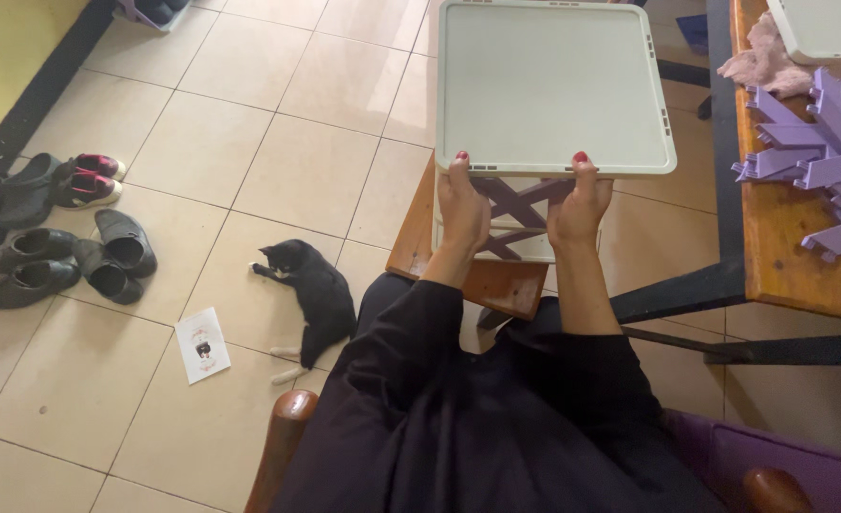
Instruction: The person assembles a stack of white plastic trays by inserting purple cross-shaped supports between them. They repeatedly pick up trays and supports, align and insert the supports, and stack the trays into a vertical unit. A black cat is present on the floor nearby.
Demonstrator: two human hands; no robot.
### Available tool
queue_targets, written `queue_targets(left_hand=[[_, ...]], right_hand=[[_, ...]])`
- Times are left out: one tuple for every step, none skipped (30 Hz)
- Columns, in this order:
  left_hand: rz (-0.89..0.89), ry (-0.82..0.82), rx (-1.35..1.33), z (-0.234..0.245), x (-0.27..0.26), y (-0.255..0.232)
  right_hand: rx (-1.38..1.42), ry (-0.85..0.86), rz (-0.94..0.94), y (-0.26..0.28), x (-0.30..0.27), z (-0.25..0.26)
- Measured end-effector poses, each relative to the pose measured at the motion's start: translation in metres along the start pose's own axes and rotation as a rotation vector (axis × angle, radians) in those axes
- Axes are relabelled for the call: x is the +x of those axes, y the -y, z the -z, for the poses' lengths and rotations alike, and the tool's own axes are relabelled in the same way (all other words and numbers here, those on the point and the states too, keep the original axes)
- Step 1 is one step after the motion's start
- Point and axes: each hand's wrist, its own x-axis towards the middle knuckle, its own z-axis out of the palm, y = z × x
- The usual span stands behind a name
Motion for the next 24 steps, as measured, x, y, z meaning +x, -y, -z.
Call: queue_targets(left_hand=[[-0.042,0.053,0.006,-0.001,0.000,-0.002],[-0.049,0.059,0.001,-0.003,-0.001,-0.004],[-0.056,0.064,-0.004,-0.003,-0.003,-0.006],[-0.064,0.068,-0.008,-0.004,-0.005,-0.009],[-0.095,0.069,-0.025,-0.005,-0.005,-0.010],[-0.125,0.071,-0.043,-0.008,-0.006,-0.011],[-0.151,0.068,-0.061,-0.009,-0.009,-0.009],[-0.177,0.043,-0.015,-0.008,-0.011,-0.009],[-0.205,0.027,0.032,-0.010,-0.010,-0.009],[-0.232,0.011,0.079,-0.011,-0.012,-0.009],[-0.182,-0.020,0.079,-0.015,-0.011,-0.009],[-0.130,-0.051,0.079,-0.018,-0.012,-0.010],[-0.079,-0.077,0.079,-0.021,-0.013,-0.010],[-0.063,-0.050,0.077,-0.026,-0.014,-0.010],[-0.044,-0.030,0.077,-0.027,-0.019,-0.010],[-0.025,-0.011,0.076,-0.029,-0.023,-0.009],[-0.033,-0.015,0.105,-0.032,-0.024,-0.010],[-0.041,-0.020,0.133,-0.035,-0.024,-0.011],[-0.047,-0.028,0.165,-0.036,-0.025,-0.011],[-0.046,-0.008,0.197,-0.037,-0.024,-0.012],[-0.043,0.009,0.231,-0.037,-0.025,-0.012],[-0.040,0.026,0.265,-0.037,-0.025,-0.011],[-0.067,0.013,0.278,-0.037,-0.023,-0.011],[-0.095,0.000,0.291,-0.038,-0.022,-0.009]], right_hand=[[0.000,0.007,0.015,-0.001,0.001,0.000],[-0.002,0.011,0.024,-0.001,0.001,0.001],[-0.003,0.014,0.030,-0.001,0.000,0.001],[-0.005,0.018,0.036,-0.001,-0.002,0.001],[-0.009,0.042,0.049,-0.001,-0.003,0.000],[-0.014,0.066,0.062,0.000,-0.004,0.000],[-0.023,0.086,0.071,0.002,-0.009,0.001],[-0.021,0.065,0.057,0.003,-0.012,0.000],[-0.015,0.044,0.052,0.003,-0.011,-0.003],[-0.010,0.024,0.046,0.004,-0.013,-0.006],[-0.025,-0.001,0.030,0.006,-0.012,-0.010],[-0.040,-0.026,0.013,0.009,-0.012,-0.014],[-0.054,-0.051,0.000,0.012,-0.013,-0.017],[-0.051,0.002,-0.012,0.018,-0.013,-0.020],[-0.051,0.052,-0.032,0.023,-0.017,-0.020],[-0.052,0.103,-0.052,0.029,-0.020,-0.019],[0.013,0.131,-0.090,0.035,-0.020,-0.019],[0.078,0.158,-0.129,0.041,-0.019,-0.018],[0.143,0.182,-0.172,0.044,-0.019,-0.015],[0.118,0.182,-0.174,0.045,-0.016,-0.013],[0.092,0.179,-0.180,0.045,-0.014,-0.010],[0.066,0.175,-0.185,0.044,-0.011,-0.006],[0.065,0.198,-0.171,0.040,-0.007,-0.003],[0.063,0.220,-0.156,0.036,-0.004,0.000]])
